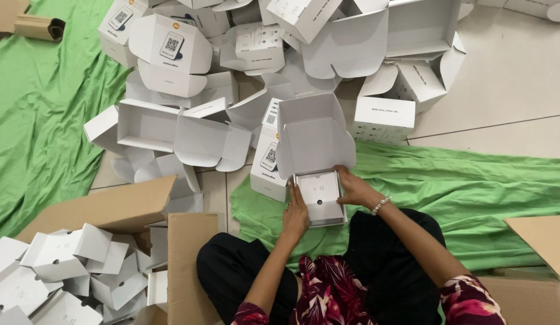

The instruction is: The person assembles small product boxes and inserts instruction manuals or warranty cards into them.

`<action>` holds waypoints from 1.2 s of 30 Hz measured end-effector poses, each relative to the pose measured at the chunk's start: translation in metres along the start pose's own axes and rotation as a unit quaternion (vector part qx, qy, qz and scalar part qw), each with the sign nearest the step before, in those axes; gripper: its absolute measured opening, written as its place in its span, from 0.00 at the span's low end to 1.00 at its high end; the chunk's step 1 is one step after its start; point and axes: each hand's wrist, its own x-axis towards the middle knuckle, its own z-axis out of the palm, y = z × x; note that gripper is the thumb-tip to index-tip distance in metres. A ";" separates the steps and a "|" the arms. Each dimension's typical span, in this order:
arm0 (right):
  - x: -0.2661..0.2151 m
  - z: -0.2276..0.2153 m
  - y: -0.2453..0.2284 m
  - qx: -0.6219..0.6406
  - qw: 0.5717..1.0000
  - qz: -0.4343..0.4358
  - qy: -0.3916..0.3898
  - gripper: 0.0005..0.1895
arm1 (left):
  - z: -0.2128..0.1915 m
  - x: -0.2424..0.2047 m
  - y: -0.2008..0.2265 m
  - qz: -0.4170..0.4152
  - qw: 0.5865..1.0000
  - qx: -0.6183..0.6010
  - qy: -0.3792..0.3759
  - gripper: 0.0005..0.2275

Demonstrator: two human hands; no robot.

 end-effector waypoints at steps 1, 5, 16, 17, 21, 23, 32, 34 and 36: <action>-0.001 0.000 0.001 -0.010 1.000 -0.018 0.013 0.56 | 0.002 0.000 0.000 0.002 1.000 -0.007 0.028 0.45; 0.004 -0.012 0.009 -0.020 0.999 -0.028 -0.009 0.57 | -0.013 -0.007 0.018 -0.073 0.993 -0.083 -0.033 0.44; 0.004 0.002 0.013 -0.052 0.999 0.004 -0.016 0.55 | 0.007 -0.011 0.016 -0.073 0.993 -0.091 0.008 0.47; 0.004 -0.003 0.011 -0.052 0.999 0.004 -0.016 0.55 | 0.008 -0.010 0.017 -0.073 0.993 -0.091 0.008 0.47; 0.013 -0.003 0.026 -0.018 0.999 0.003 -0.041 0.56 | -0.009 -0.010 0.029 -0.116 0.986 -0.116 -0.025 0.47; 0.015 0.005 0.042 0.023 0.999 -0.001 -0.044 0.57 | -0.020 -0.011 0.036 -0.142 0.979 -0.135 -0.052 0.47; -0.004 -0.003 0.008 -0.045 0.997 0.018 -0.065 0.58 | 0.011 -0.012 0.024 -0.094 0.991 -0.098 0.012 0.45; -0.003 0.000 0.006 -0.086 0.996 -0.013 -0.032 0.55 | 0.001 -0.012 0.029 -0.109 0.986 -0.125 -0.005 0.46; -0.002 0.002 0.005 -0.091 0.995 -0.013 -0.023 0.56 | -0.002 -0.015 0.027 -0.103 0.987 -0.124 -0.008 0.46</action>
